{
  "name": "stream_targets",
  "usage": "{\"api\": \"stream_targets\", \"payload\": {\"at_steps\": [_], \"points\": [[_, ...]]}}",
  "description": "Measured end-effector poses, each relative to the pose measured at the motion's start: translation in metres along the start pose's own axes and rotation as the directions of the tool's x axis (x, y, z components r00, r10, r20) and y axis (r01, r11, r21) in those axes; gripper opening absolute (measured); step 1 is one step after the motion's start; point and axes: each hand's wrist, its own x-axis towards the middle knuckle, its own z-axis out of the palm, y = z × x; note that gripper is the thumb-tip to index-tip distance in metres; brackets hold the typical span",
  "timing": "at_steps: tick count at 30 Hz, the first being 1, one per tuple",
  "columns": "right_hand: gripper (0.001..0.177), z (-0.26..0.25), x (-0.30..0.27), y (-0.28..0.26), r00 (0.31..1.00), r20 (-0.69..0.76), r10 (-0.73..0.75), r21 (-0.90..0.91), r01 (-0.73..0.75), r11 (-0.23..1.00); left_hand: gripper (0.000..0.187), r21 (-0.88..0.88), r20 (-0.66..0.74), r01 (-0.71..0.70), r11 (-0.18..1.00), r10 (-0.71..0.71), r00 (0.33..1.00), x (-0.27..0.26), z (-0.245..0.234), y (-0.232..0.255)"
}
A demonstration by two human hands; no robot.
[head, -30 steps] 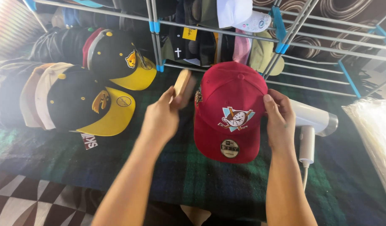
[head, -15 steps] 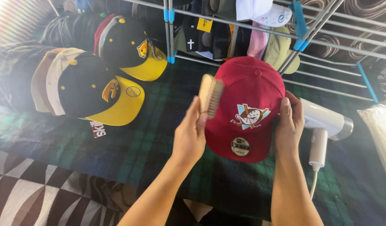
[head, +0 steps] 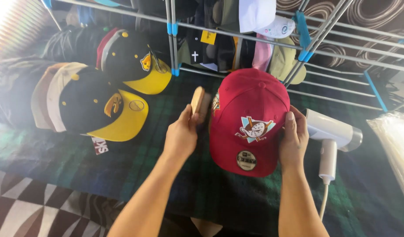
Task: Cleaning and restoring baseball caps using a hair dryer and a brush to remove lint and reshape the fabric.
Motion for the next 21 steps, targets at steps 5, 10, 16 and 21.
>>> {"api": "stream_targets", "payload": {"at_steps": [5, 10, 16, 21], "points": [[0.040, 0.006, -0.008, -0.007, 0.999, -0.002, 0.037, 0.011, -0.037, 0.999, 0.046, 0.016, -0.367, -0.570, 0.821, 0.535, 0.761, -0.031, 0.009, 0.046], [0.037, -0.010, 0.012, 0.018, 0.999, -0.034, 0.029, -0.032, -0.030, 0.999, 0.048, 0.320, -0.002, -0.175, 0.931, 0.186, 0.983, 0.004, -0.035, 0.048], [0.036, -0.008, 0.009, 0.024, 1.000, -0.021, 0.007, -0.059, -0.008, 0.998, 0.042, 0.368, 0.224, -0.630, 0.684, 0.593, 0.774, 0.005, -0.058, 0.178], [0.037, -0.013, 0.009, 0.024, 0.997, -0.035, 0.069, -0.016, -0.070, 0.997, 0.047, 0.392, 0.266, -0.443, 0.806, 0.361, 0.894, 0.081, -0.045, 0.114]]}}
